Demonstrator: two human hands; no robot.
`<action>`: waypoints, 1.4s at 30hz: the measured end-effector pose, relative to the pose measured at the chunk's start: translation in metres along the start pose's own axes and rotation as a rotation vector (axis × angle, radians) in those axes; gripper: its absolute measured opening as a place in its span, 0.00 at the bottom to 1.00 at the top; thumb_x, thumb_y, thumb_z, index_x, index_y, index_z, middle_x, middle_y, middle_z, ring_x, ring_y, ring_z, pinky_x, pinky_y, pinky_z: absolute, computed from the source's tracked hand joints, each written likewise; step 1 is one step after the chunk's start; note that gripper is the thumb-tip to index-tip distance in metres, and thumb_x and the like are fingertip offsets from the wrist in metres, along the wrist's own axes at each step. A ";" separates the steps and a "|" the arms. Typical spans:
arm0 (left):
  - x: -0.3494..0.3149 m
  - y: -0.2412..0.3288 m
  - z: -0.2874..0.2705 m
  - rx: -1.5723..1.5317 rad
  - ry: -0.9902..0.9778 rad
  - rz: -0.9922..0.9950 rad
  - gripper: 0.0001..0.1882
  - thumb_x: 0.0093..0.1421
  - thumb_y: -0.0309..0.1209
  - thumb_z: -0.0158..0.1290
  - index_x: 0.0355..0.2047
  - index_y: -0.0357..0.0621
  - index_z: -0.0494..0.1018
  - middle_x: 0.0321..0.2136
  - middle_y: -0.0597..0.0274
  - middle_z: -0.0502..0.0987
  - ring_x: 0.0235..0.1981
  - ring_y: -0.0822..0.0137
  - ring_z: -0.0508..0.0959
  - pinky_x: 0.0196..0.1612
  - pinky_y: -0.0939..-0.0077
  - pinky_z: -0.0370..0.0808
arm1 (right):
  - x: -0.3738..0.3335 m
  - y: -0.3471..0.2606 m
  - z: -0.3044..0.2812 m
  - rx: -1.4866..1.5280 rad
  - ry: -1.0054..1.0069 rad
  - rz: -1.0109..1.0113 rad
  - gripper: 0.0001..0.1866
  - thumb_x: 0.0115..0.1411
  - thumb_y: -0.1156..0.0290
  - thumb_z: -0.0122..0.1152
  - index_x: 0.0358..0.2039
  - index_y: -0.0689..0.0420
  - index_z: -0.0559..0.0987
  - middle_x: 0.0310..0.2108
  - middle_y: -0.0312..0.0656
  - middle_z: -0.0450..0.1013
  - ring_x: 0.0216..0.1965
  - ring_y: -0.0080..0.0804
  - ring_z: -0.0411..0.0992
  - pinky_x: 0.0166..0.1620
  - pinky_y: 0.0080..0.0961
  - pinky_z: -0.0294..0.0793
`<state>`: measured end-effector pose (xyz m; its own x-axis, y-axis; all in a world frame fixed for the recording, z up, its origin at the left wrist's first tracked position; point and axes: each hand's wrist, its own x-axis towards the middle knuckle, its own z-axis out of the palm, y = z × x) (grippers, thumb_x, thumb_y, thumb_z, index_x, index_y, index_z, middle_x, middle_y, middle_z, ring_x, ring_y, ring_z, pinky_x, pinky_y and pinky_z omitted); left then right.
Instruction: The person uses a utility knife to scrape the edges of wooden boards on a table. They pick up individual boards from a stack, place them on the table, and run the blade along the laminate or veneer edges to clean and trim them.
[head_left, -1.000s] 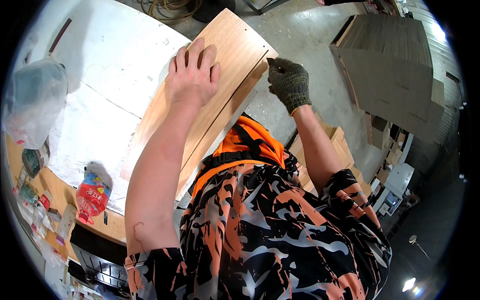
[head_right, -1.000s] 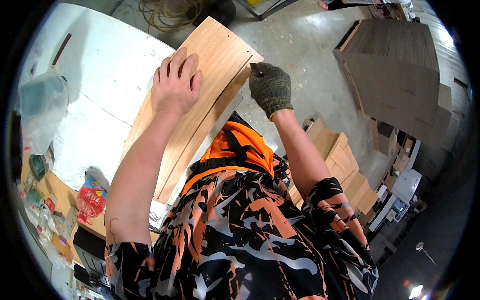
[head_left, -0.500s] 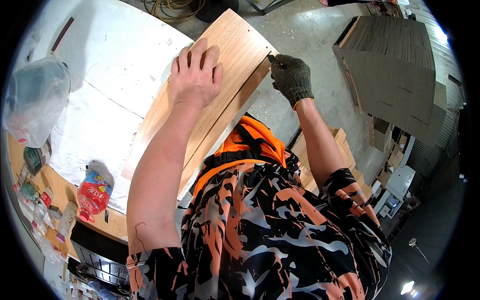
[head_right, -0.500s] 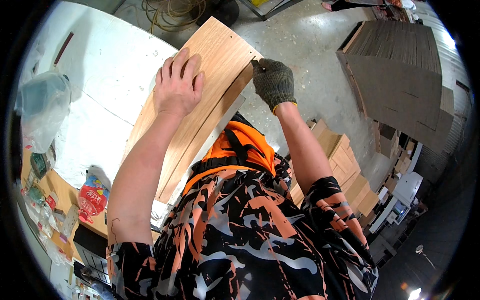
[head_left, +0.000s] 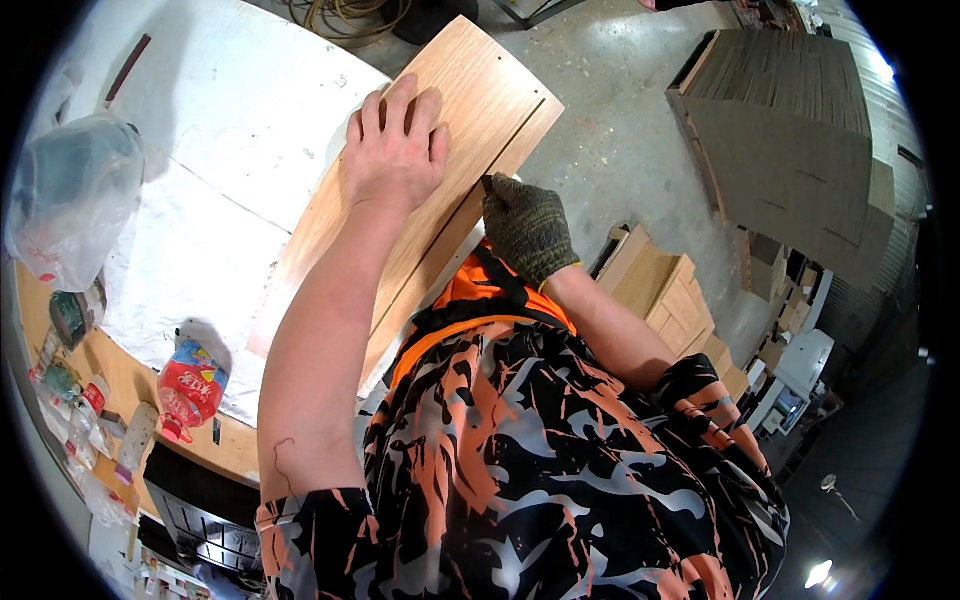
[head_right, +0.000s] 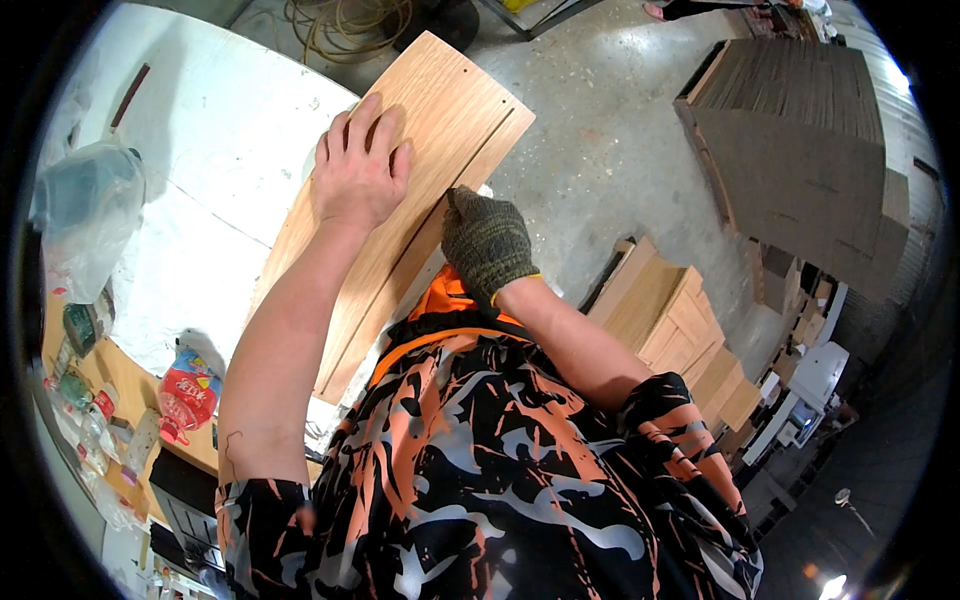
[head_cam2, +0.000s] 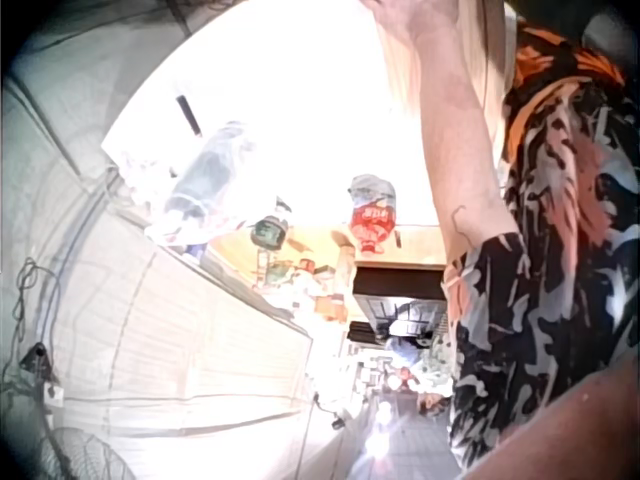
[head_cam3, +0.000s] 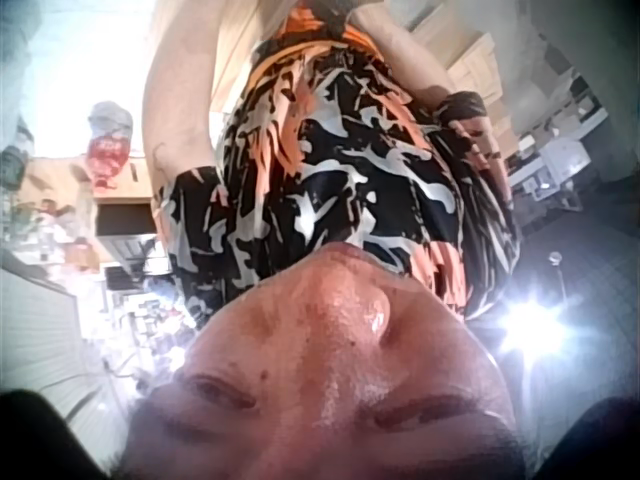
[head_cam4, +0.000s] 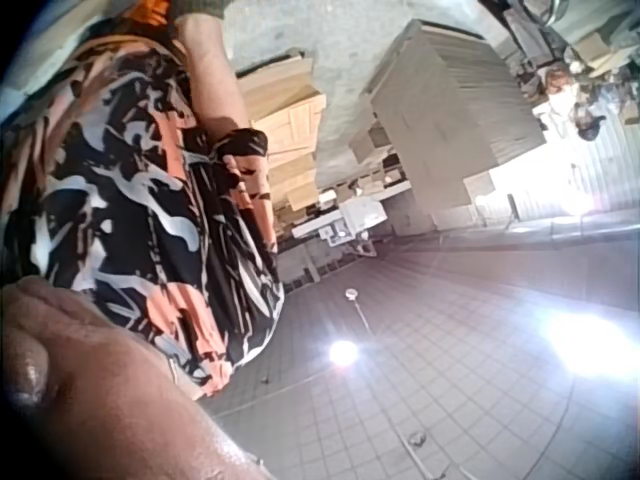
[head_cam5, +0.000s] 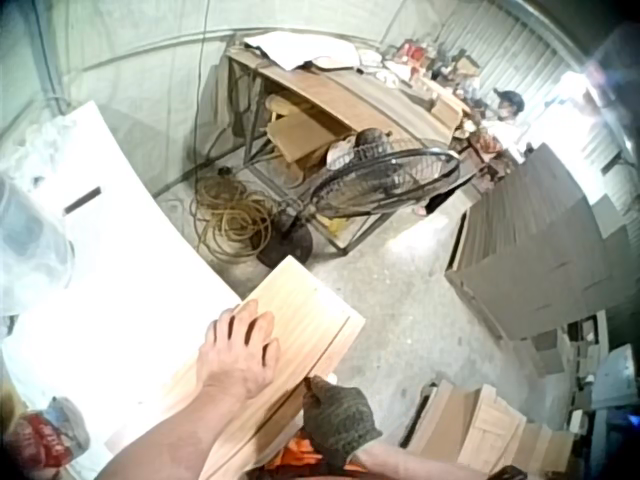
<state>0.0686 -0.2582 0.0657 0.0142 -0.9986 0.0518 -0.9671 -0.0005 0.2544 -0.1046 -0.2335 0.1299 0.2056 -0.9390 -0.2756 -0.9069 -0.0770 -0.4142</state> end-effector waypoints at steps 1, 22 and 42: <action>0.000 0.000 0.000 -0.004 0.001 0.001 0.25 0.67 0.48 0.44 0.62 0.59 0.65 0.66 0.67 0.60 0.62 0.56 0.62 0.66 0.57 0.59 | -0.003 -0.002 0.000 -0.010 -0.014 0.009 0.09 0.60 0.67 0.56 0.33 0.59 0.80 0.29 0.57 0.77 0.34 0.57 0.77 0.40 0.47 0.76; -0.150 -0.064 -0.027 -0.021 0.159 0.027 0.23 0.65 0.45 0.50 0.59 0.59 0.72 0.65 0.62 0.64 0.65 0.52 0.64 0.67 0.53 0.58 | 0.006 0.011 0.030 0.098 0.080 0.075 0.15 0.61 0.64 0.53 0.28 0.60 0.82 0.25 0.55 0.77 0.30 0.54 0.78 0.38 0.43 0.78; -0.153 -0.066 -0.026 -0.060 0.137 0.008 0.23 0.66 0.46 0.47 0.60 0.59 0.71 0.65 0.62 0.65 0.67 0.53 0.61 0.69 0.53 0.55 | 0.012 -0.011 -0.013 0.136 -0.115 0.336 0.14 0.65 0.66 0.57 0.40 0.62 0.84 0.21 0.41 0.75 0.18 0.25 0.73 0.23 0.25 0.78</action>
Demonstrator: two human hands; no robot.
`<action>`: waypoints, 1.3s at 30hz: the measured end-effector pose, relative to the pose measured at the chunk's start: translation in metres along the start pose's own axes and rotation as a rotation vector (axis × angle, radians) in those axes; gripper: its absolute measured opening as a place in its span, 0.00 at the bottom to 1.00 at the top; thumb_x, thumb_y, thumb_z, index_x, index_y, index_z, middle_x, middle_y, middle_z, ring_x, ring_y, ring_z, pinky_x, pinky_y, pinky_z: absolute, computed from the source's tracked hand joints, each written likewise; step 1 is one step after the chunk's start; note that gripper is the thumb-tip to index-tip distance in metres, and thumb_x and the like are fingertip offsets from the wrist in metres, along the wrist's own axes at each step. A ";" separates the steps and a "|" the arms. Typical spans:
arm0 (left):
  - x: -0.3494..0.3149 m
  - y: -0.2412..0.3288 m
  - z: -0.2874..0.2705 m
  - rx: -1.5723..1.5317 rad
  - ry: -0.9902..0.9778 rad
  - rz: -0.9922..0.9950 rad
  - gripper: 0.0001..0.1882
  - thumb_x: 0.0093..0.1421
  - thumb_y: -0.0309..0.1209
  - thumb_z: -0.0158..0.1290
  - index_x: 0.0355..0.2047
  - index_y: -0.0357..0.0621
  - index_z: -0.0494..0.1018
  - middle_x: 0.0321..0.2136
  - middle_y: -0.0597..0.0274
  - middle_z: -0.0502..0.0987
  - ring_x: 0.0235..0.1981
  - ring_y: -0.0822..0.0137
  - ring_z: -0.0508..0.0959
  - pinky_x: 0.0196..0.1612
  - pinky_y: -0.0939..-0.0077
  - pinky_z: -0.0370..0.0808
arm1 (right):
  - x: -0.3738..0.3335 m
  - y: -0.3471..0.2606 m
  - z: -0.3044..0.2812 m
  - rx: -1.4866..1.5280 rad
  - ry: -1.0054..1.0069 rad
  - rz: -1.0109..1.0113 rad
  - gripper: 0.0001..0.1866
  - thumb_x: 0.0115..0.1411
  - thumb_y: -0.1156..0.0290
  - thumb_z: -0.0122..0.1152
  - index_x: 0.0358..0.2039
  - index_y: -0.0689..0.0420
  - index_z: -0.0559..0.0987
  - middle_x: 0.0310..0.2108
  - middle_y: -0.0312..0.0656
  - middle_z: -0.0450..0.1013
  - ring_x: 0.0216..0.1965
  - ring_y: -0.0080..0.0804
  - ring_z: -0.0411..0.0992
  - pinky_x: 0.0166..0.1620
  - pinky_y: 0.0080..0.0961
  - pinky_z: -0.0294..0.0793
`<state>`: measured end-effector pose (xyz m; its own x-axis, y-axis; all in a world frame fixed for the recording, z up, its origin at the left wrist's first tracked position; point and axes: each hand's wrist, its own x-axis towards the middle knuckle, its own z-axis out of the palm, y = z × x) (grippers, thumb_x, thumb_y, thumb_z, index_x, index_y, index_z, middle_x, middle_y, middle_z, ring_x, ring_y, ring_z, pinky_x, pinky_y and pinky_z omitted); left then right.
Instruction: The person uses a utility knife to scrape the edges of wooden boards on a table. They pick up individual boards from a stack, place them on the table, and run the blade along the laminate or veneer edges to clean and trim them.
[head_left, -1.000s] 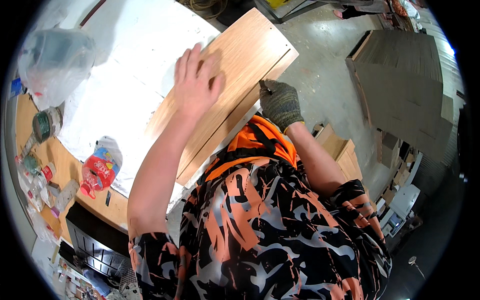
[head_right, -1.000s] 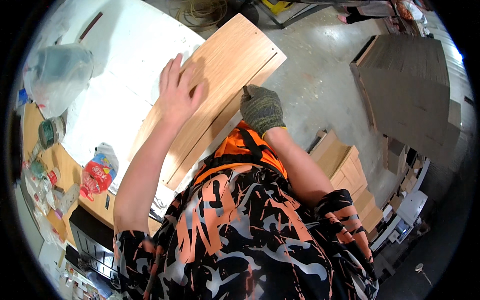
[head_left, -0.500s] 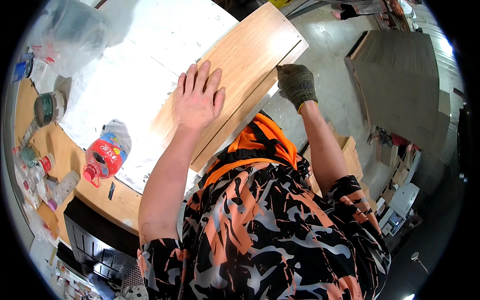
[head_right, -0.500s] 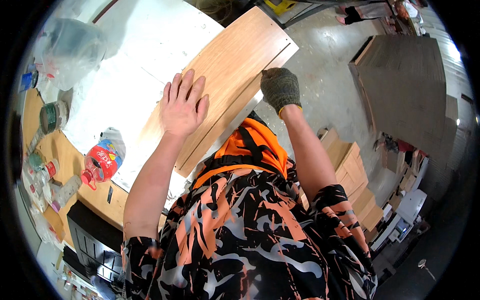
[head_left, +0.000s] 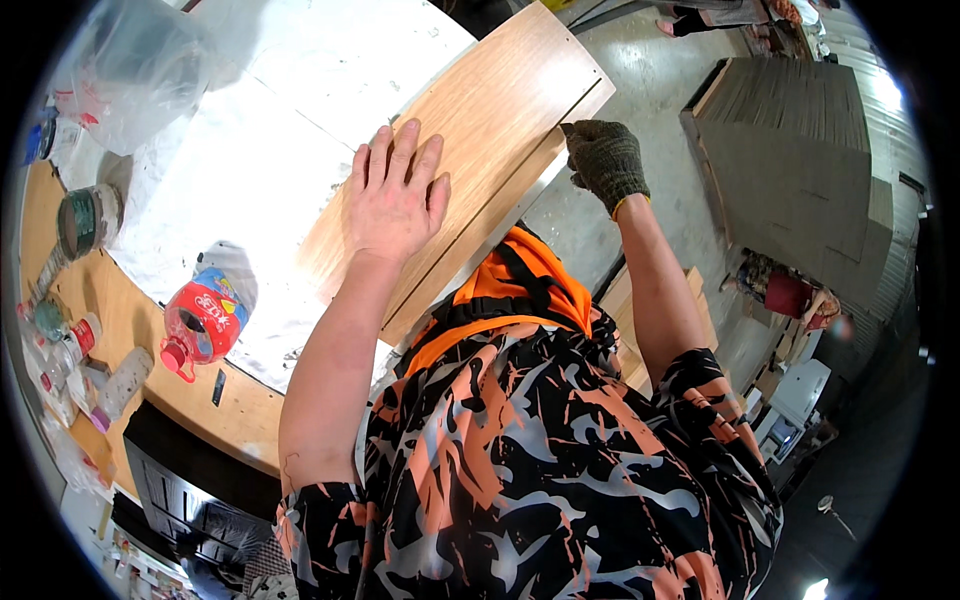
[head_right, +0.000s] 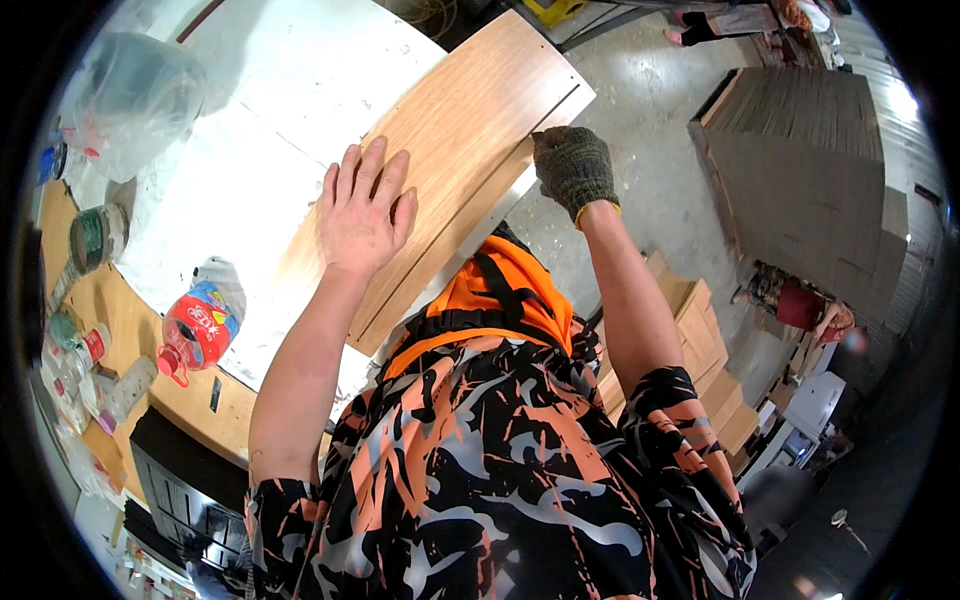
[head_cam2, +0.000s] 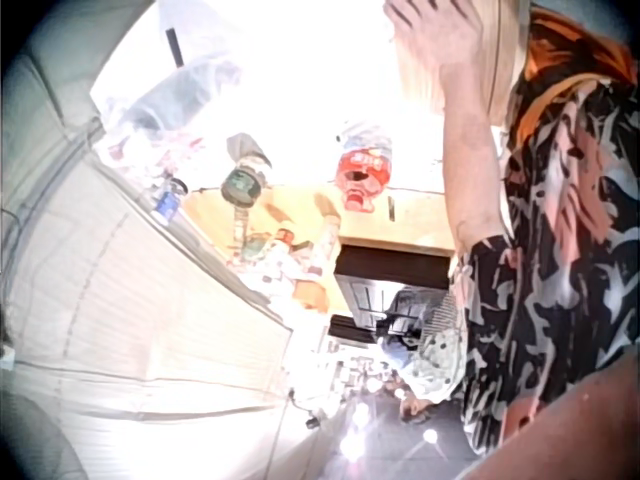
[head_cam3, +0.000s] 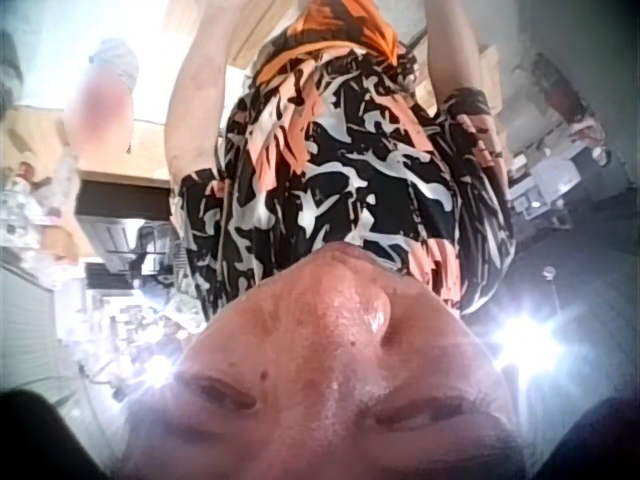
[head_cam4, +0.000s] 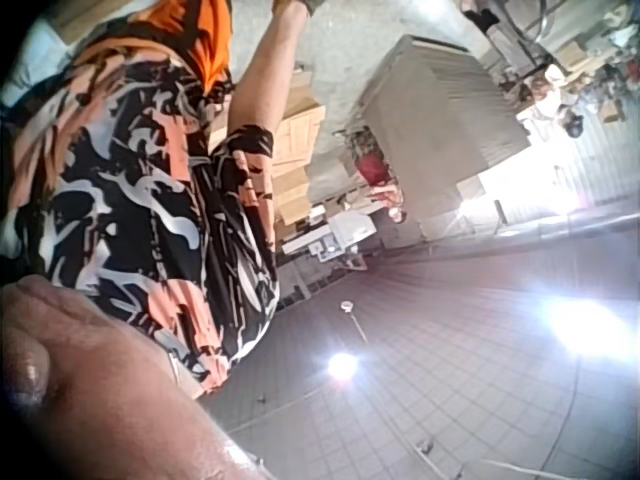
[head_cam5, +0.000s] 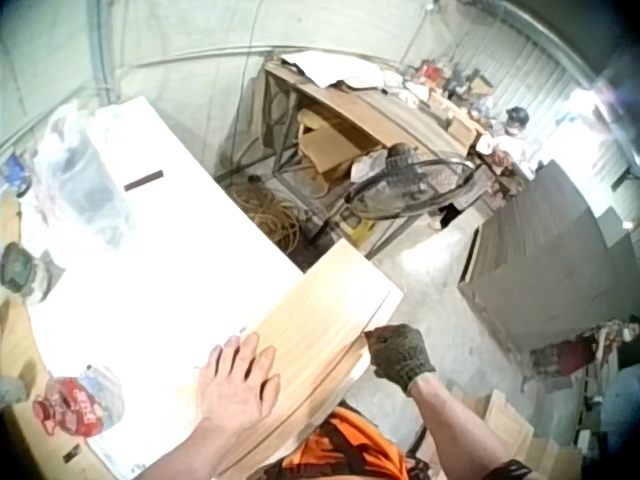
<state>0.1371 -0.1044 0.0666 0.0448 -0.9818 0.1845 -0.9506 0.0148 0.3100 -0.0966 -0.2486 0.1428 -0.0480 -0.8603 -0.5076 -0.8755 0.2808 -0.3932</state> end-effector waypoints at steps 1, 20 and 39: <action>0.000 0.000 0.000 0.000 0.000 0.002 0.23 0.66 0.46 0.48 0.60 0.59 0.71 0.65 0.62 0.65 0.67 0.53 0.61 0.69 0.53 0.55 | 0.000 0.002 0.000 -0.009 0.005 -0.004 0.14 0.65 0.66 0.57 0.40 0.62 0.84 0.20 0.40 0.75 0.18 0.25 0.73 0.23 0.25 0.78; 0.001 0.001 0.001 0.032 -0.044 -0.011 0.24 0.67 0.47 0.45 0.62 0.61 0.69 0.66 0.63 0.63 0.67 0.54 0.59 0.70 0.52 0.54 | -0.027 -0.009 0.017 0.101 -0.011 -0.013 0.15 0.63 0.67 0.49 0.32 0.63 0.82 0.22 0.54 0.77 0.20 0.45 0.78 0.31 0.35 0.80; 0.002 0.001 -0.001 0.023 -0.037 -0.017 0.24 0.67 0.47 0.45 0.62 0.60 0.69 0.66 0.63 0.63 0.67 0.54 0.60 0.69 0.52 0.54 | -0.021 -0.002 0.013 0.167 0.075 -0.005 0.16 0.64 0.65 0.55 0.42 0.63 0.83 0.24 0.50 0.79 0.18 0.36 0.78 0.24 0.29 0.79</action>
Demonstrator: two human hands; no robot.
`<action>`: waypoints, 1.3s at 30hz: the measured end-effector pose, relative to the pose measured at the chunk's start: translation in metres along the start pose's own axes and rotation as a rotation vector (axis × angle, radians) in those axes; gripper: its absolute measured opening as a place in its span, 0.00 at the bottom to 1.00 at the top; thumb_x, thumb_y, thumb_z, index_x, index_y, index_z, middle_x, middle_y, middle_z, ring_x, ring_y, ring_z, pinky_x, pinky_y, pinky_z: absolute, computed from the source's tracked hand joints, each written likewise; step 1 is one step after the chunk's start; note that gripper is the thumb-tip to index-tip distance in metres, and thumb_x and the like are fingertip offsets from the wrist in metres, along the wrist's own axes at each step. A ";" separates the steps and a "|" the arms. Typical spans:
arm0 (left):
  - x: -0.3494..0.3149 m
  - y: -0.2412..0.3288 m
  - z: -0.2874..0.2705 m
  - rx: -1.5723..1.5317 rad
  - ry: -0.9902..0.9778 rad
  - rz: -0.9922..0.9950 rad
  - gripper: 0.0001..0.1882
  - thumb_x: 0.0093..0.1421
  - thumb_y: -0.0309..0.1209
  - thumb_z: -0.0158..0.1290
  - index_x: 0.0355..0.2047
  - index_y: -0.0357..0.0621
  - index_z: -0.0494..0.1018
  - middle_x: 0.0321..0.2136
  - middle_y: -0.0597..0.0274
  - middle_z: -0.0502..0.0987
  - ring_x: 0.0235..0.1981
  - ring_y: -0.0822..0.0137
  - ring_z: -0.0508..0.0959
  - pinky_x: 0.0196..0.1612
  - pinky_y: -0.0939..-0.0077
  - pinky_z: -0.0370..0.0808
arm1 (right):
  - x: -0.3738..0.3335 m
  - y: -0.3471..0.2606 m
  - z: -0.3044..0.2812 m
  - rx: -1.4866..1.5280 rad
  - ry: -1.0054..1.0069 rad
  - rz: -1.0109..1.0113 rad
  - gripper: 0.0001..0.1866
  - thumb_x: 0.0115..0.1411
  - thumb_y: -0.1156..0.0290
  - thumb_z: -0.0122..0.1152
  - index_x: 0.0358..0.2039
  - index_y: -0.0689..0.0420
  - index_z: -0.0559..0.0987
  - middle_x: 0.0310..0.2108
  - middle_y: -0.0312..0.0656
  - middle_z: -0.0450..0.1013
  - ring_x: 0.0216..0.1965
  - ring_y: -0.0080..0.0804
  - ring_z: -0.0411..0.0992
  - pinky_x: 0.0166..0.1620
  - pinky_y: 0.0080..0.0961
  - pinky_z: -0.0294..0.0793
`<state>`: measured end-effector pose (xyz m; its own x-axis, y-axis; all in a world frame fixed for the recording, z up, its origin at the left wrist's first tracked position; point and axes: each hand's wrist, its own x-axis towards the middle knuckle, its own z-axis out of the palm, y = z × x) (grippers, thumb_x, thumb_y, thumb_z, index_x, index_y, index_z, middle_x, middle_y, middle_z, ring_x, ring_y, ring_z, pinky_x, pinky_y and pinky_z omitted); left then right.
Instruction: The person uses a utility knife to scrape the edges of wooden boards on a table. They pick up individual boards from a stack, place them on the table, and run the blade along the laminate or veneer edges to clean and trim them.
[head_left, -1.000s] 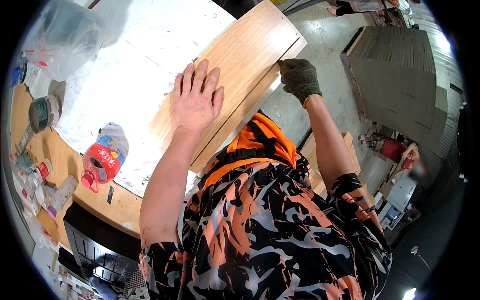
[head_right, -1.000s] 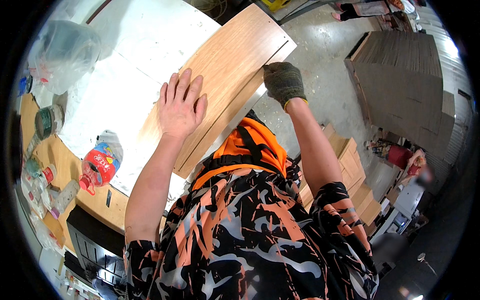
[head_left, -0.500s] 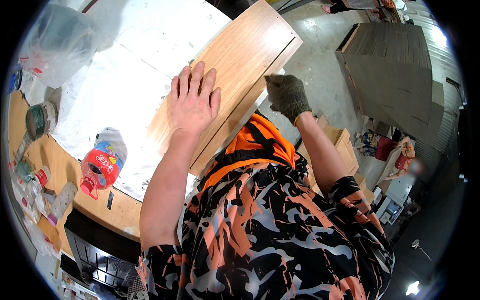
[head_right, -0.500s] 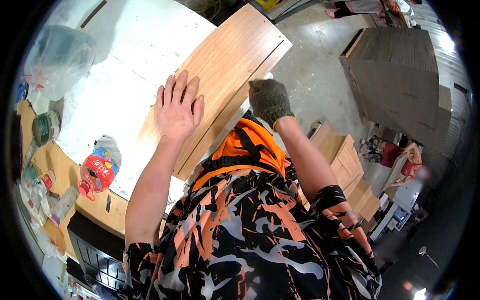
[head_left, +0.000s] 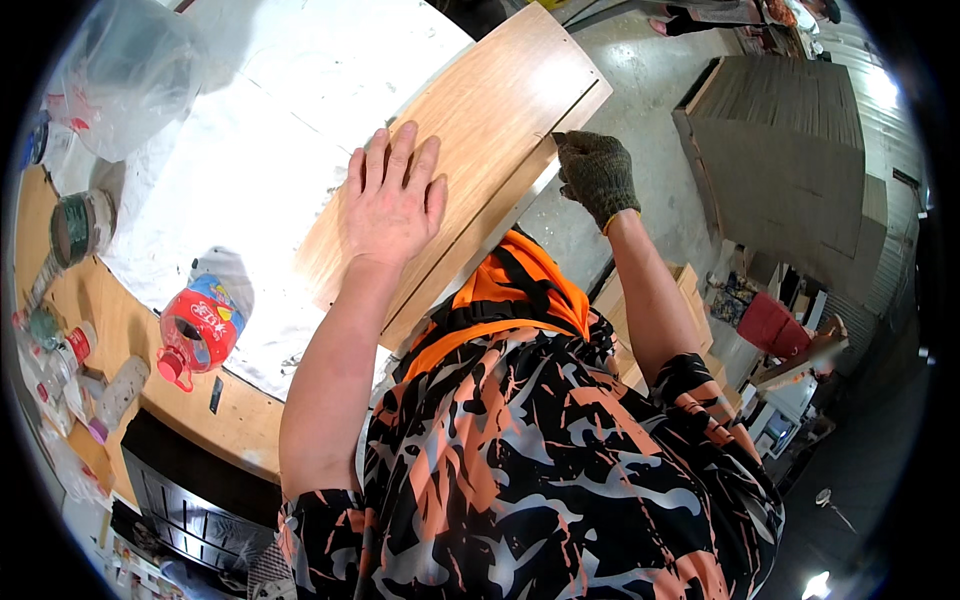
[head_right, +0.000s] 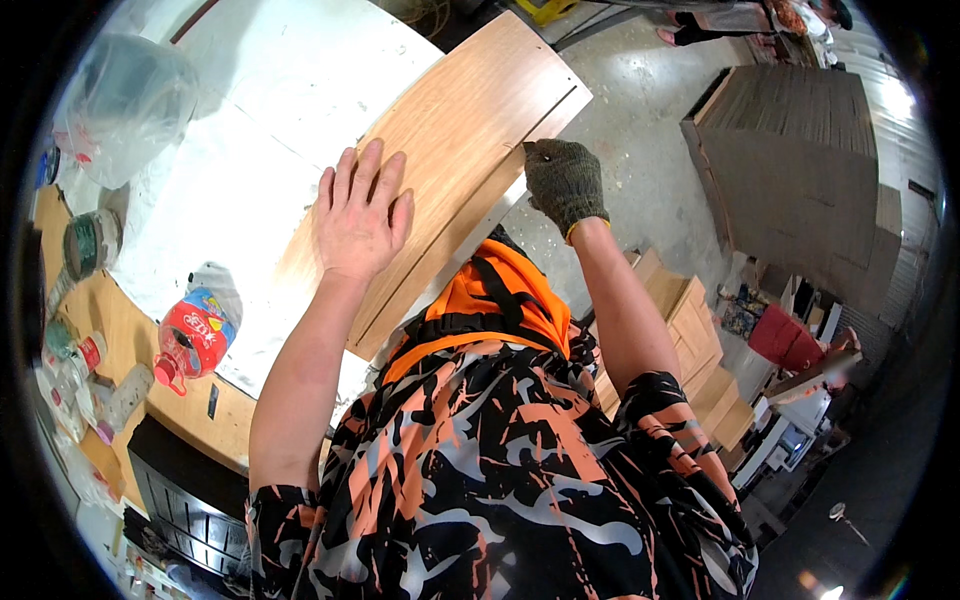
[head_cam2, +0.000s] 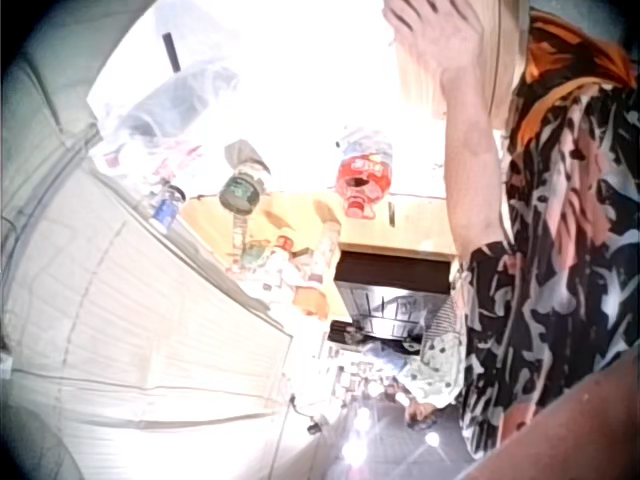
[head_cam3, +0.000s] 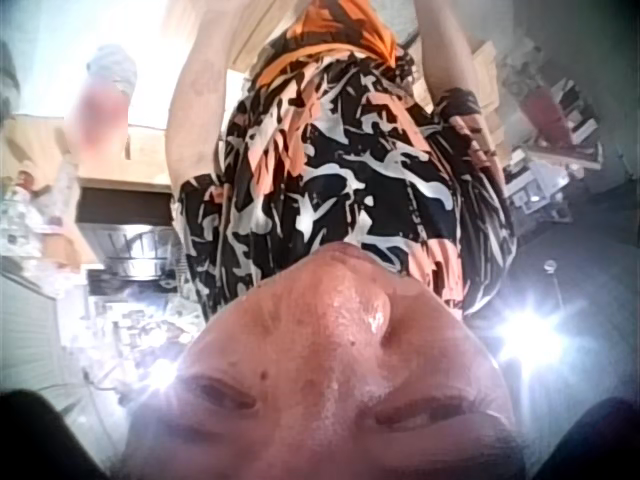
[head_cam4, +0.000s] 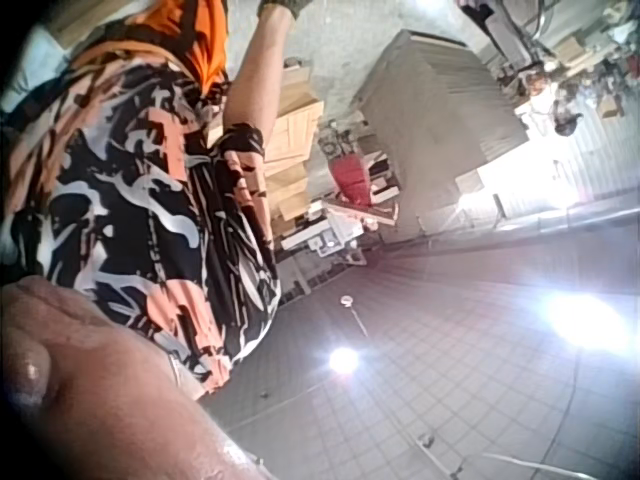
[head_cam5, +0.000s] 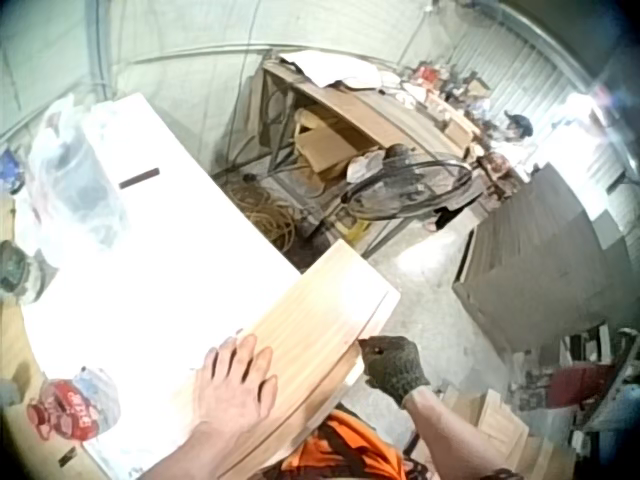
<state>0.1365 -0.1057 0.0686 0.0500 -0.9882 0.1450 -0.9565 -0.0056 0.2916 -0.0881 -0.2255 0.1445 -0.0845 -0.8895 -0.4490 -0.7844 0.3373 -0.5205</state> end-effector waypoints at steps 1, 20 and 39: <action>0.000 0.000 0.000 -0.008 0.005 0.002 0.24 0.67 0.46 0.45 0.62 0.60 0.69 0.66 0.63 0.63 0.67 0.54 0.60 0.69 0.52 0.54 | 0.001 0.000 0.000 -0.048 -0.017 -0.030 0.16 0.64 0.65 0.54 0.42 0.63 0.83 0.25 0.50 0.79 0.18 0.36 0.79 0.24 0.29 0.79; 0.000 -0.001 0.003 -0.045 0.018 0.001 0.24 0.67 0.46 0.46 0.62 0.58 0.69 0.65 0.63 0.64 0.66 0.54 0.61 0.69 0.52 0.54 | -0.013 0.013 0.032 -0.338 -0.096 -0.202 0.13 0.62 0.65 0.53 0.34 0.60 0.83 0.30 0.55 0.78 0.33 0.51 0.79 0.40 0.39 0.79; -0.002 -0.002 0.002 -0.047 -0.066 -0.031 0.25 0.69 0.48 0.40 0.65 0.61 0.66 0.68 0.66 0.60 0.69 0.57 0.57 0.72 0.53 0.48 | -0.009 -0.027 0.000 -0.105 -0.093 0.131 0.16 0.65 0.66 0.57 0.46 0.63 0.82 0.20 0.42 0.75 0.19 0.26 0.74 0.24 0.24 0.78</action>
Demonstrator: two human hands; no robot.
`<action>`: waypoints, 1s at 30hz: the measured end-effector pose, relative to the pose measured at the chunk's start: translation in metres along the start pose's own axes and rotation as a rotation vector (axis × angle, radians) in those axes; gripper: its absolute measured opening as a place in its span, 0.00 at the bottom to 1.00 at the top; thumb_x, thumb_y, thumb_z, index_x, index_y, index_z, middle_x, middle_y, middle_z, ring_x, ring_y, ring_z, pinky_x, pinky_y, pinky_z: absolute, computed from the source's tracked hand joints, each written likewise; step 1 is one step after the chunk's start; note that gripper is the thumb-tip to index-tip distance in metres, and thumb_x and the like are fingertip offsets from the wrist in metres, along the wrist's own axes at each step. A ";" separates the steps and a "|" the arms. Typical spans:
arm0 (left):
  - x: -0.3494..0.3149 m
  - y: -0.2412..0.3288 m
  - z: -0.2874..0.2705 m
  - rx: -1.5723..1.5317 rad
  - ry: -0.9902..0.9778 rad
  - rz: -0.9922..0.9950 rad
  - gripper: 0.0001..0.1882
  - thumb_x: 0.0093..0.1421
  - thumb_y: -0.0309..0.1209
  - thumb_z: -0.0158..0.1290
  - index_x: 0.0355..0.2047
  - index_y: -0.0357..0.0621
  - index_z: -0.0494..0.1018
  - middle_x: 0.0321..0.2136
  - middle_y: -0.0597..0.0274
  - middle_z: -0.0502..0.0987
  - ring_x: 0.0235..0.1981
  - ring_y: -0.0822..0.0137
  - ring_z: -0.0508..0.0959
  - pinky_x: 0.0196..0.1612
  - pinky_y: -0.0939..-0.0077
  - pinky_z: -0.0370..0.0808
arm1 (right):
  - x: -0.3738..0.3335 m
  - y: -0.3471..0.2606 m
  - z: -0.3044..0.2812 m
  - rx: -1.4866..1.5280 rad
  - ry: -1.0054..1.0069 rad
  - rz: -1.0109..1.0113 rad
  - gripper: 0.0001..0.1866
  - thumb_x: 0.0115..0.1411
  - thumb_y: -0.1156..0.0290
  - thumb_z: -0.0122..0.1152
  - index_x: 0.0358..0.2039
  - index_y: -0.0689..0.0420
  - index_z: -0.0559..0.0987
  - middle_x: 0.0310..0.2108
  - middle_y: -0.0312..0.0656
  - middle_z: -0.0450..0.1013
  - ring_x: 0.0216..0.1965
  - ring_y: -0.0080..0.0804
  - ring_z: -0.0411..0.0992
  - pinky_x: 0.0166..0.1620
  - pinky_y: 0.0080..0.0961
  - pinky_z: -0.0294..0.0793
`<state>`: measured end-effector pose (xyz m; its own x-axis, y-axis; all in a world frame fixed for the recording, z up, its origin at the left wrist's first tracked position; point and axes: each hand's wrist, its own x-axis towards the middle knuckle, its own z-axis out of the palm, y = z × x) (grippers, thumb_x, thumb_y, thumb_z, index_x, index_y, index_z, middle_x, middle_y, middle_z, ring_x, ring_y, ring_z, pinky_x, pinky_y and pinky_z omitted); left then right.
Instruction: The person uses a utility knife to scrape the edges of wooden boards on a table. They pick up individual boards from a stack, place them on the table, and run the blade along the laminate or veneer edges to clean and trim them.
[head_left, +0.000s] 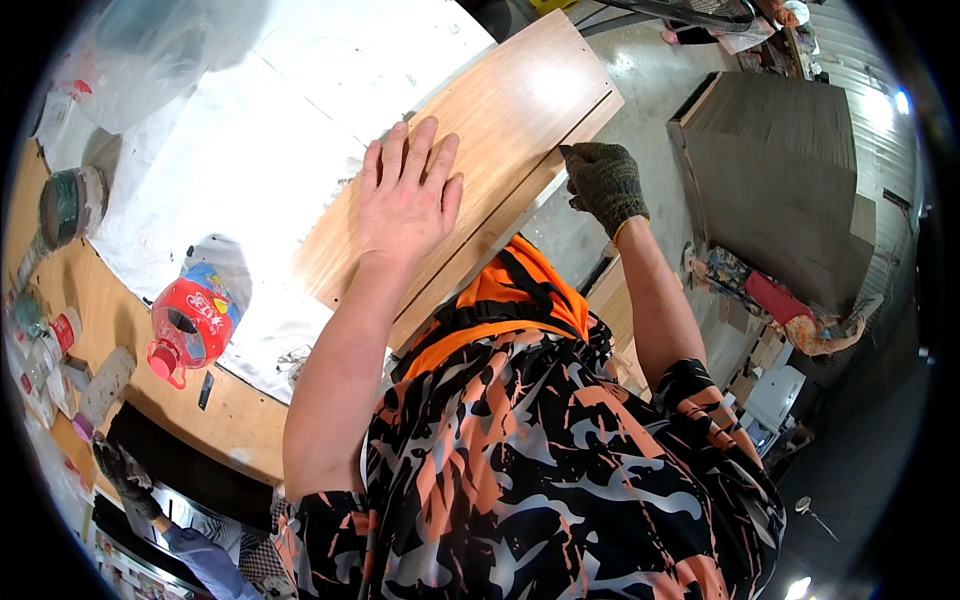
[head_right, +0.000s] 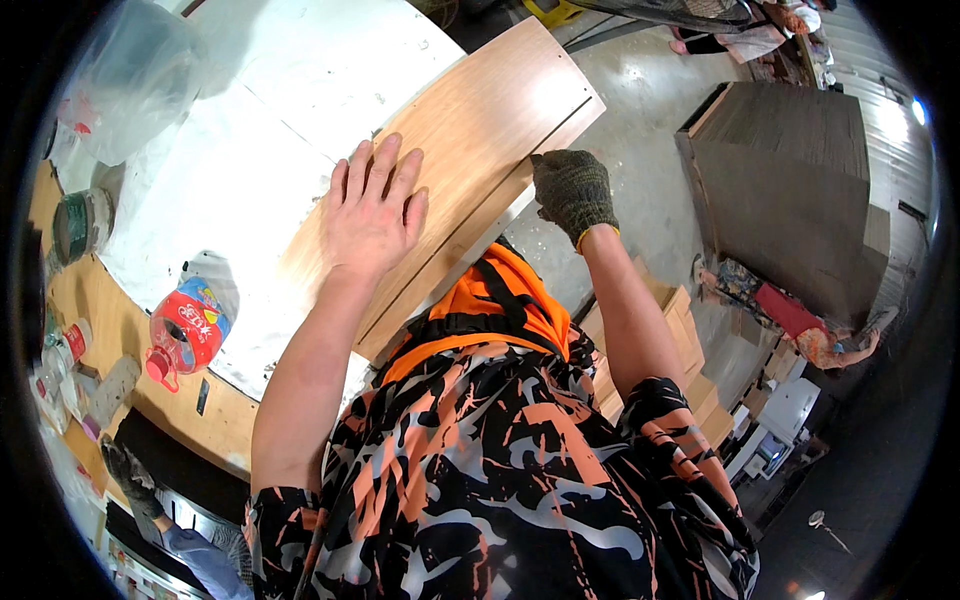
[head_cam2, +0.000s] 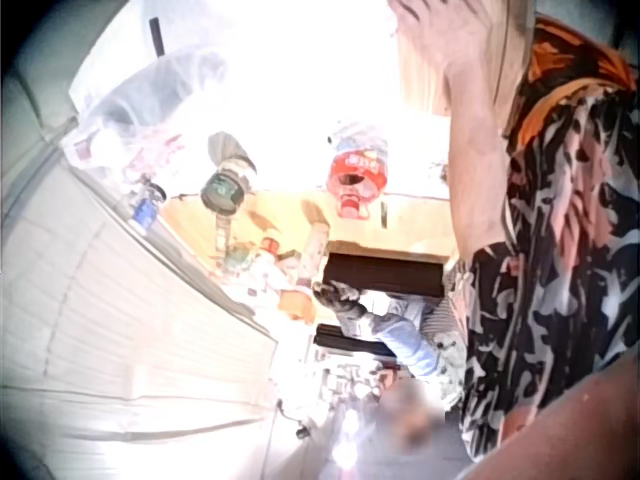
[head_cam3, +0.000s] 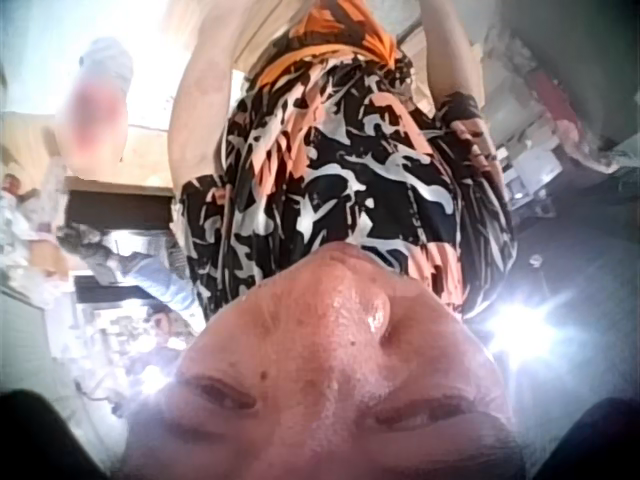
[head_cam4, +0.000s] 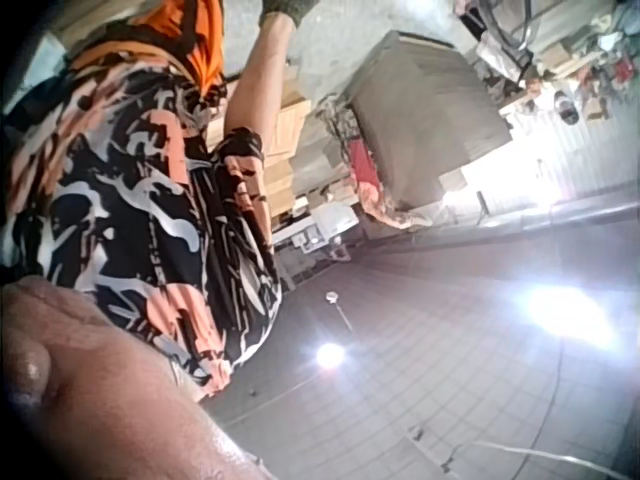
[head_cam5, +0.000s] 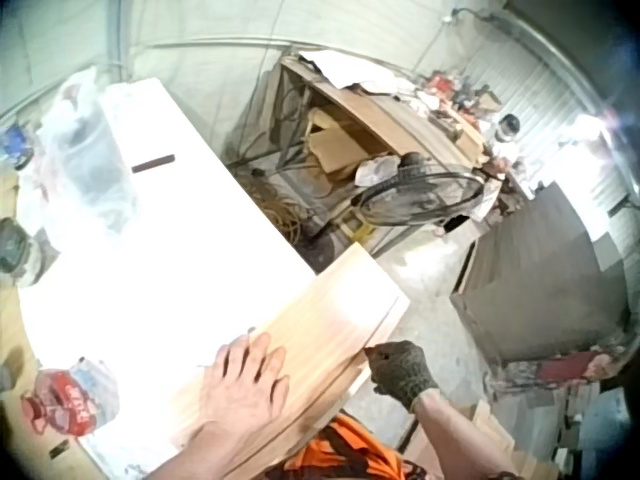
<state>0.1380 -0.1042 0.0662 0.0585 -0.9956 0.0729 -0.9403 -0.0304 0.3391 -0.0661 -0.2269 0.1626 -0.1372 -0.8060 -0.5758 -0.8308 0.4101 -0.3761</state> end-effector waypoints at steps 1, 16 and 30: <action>0.000 0.000 0.000 0.002 -0.004 0.000 0.26 0.69 0.48 0.40 0.65 0.61 0.66 0.68 0.66 0.60 0.69 0.57 0.56 0.72 0.53 0.47 | 0.009 0.010 0.002 -0.085 -0.001 -0.096 0.16 0.65 0.66 0.57 0.46 0.63 0.82 0.20 0.42 0.75 0.19 0.26 0.74 0.24 0.24 0.79; 0.001 -0.001 0.002 -0.001 0.116 0.022 0.22 0.67 0.46 0.46 0.60 0.60 0.71 0.63 0.65 0.66 0.65 0.55 0.62 0.68 0.52 0.56 | -0.009 0.023 0.033 -0.334 -0.030 -0.342 0.14 0.60 0.65 0.52 0.32 0.60 0.82 0.33 0.55 0.78 0.35 0.49 0.79 0.43 0.38 0.79; 0.000 -0.001 0.000 -0.014 0.066 0.010 0.24 0.68 0.47 0.44 0.62 0.59 0.69 0.66 0.65 0.64 0.67 0.56 0.60 0.70 0.53 0.52 | 0.001 0.007 0.005 -0.125 0.023 -0.132 0.17 0.65 0.63 0.53 0.40 0.63 0.84 0.22 0.50 0.79 0.18 0.36 0.79 0.27 0.30 0.79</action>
<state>0.1388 -0.1044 0.0662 0.0716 -0.9879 0.1374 -0.9360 -0.0190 0.3514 -0.0695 -0.2229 0.1552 -0.0332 -0.8595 -0.5101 -0.9027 0.2448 -0.3539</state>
